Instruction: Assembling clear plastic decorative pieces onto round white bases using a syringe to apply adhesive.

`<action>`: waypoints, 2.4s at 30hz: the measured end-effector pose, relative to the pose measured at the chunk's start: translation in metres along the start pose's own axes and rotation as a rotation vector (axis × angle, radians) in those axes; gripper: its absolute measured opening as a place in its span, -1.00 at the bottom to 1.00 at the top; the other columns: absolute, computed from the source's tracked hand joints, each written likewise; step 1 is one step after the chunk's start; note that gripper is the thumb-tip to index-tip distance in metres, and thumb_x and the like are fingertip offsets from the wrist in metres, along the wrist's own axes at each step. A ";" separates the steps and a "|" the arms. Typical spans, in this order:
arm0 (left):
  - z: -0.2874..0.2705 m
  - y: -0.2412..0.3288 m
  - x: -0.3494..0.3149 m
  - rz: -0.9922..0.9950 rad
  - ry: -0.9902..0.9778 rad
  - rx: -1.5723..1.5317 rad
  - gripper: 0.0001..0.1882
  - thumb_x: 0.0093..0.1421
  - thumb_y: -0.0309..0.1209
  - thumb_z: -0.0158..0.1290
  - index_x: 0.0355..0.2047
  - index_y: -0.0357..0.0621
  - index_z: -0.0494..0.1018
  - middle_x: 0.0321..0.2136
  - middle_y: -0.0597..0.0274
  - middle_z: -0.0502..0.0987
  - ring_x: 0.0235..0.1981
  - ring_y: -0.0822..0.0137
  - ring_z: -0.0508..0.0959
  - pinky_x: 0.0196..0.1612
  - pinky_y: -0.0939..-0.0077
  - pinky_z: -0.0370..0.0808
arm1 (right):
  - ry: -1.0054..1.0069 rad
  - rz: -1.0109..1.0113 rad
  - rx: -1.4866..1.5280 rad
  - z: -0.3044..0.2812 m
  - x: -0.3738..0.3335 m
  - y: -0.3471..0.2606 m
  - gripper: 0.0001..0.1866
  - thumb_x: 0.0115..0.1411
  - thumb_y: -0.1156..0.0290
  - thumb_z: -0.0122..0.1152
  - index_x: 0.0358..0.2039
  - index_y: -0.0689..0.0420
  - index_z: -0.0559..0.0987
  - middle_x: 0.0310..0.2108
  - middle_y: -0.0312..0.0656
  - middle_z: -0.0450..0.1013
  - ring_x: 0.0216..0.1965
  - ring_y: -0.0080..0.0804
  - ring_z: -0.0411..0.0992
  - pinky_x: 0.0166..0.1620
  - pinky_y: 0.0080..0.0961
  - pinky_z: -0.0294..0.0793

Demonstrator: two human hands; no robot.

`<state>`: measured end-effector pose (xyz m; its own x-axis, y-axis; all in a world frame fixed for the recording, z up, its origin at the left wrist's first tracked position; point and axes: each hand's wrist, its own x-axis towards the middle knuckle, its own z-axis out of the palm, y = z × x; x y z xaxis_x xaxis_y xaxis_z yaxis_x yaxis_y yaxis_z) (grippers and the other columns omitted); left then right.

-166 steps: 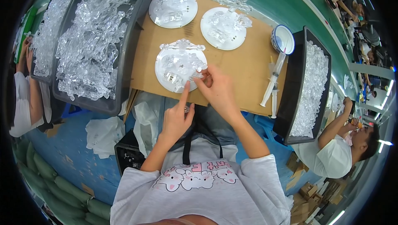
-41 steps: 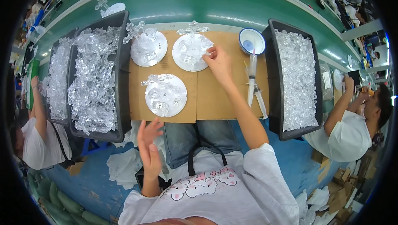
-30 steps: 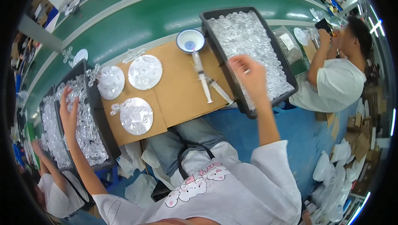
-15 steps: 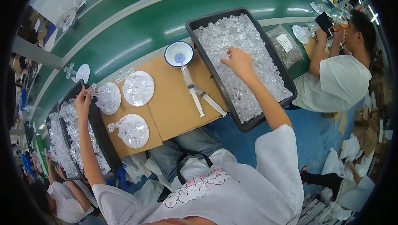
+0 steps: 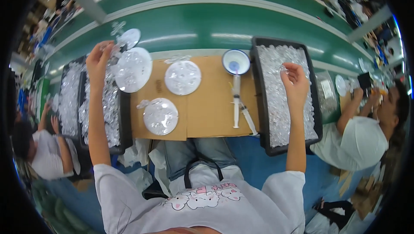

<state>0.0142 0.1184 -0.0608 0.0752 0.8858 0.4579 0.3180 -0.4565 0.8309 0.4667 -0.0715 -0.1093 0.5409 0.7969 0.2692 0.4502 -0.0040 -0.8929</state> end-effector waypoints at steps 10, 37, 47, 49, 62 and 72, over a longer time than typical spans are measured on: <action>-0.017 0.061 -0.018 -0.025 -0.008 -0.154 -0.81 0.13 -0.42 0.06 -0.32 -0.32 0.46 -0.48 0.34 0.50 -0.44 0.61 0.46 -0.40 0.75 0.40 | -0.708 -0.125 0.320 0.147 -0.035 -0.162 -0.74 -0.02 0.51 0.24 -0.27 0.28 0.52 -0.35 -0.23 0.47 -0.34 -0.65 0.41 -0.24 -0.75 0.39; -0.010 0.101 -0.058 0.161 0.232 0.130 -0.82 0.03 -0.43 0.12 -0.35 -0.23 0.49 -0.60 0.20 0.53 -0.64 0.50 0.45 -0.59 0.66 0.32 | -0.849 -0.140 0.243 0.194 -0.070 -0.187 -0.74 -0.10 0.49 0.33 -0.39 0.26 0.47 -0.42 -0.21 0.47 -0.36 -0.57 0.46 -0.25 -0.68 0.45; -0.008 0.106 -0.061 0.227 0.259 0.110 -0.83 0.03 -0.46 0.12 -0.32 -0.21 0.50 -0.58 0.18 0.54 -0.65 0.50 0.44 -0.59 0.63 0.34 | -0.862 0.029 0.401 0.188 -0.068 -0.188 -0.76 -0.07 0.51 0.30 -0.37 0.27 0.48 -0.36 -0.14 0.49 -0.33 -0.52 0.47 -0.20 -0.67 0.43; -0.009 0.106 -0.060 0.231 0.266 0.116 -0.83 0.03 -0.46 0.12 -0.32 -0.21 0.49 -0.58 0.18 0.53 -0.66 0.50 0.43 -0.59 0.63 0.34 | -0.866 0.042 0.404 0.185 -0.066 -0.192 -0.76 -0.07 0.51 0.30 -0.37 0.28 0.48 -0.37 -0.14 0.49 -0.34 -0.51 0.48 -0.20 -0.66 0.43; -0.010 0.104 -0.060 0.282 0.291 0.146 -0.84 0.03 -0.46 0.12 -0.34 -0.20 0.50 -0.60 0.20 0.52 -0.68 0.50 0.40 -0.62 0.64 0.30 | -0.783 -0.155 0.285 0.187 -0.076 -0.191 -0.79 -0.05 0.49 0.29 -0.42 0.27 0.46 -0.37 -0.16 0.47 -0.34 -0.55 0.46 -0.25 -0.66 0.45; -0.011 0.105 -0.064 0.204 0.317 0.092 -0.85 0.06 -0.47 0.10 -0.33 -0.22 0.49 -0.60 0.24 0.52 -0.65 0.57 0.39 -0.60 0.67 0.30 | -0.761 -0.281 0.177 0.190 -0.081 -0.189 -0.77 -0.04 0.38 0.29 -0.40 0.21 0.49 -0.43 -0.27 0.46 -0.46 -0.63 0.38 -0.40 -0.72 0.37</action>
<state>0.0327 0.0129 0.0009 -0.1456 0.7010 0.6981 0.4114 -0.5988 0.6872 0.2027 -0.0202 -0.0315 -0.2322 0.9453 0.2293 0.3439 0.3003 -0.8897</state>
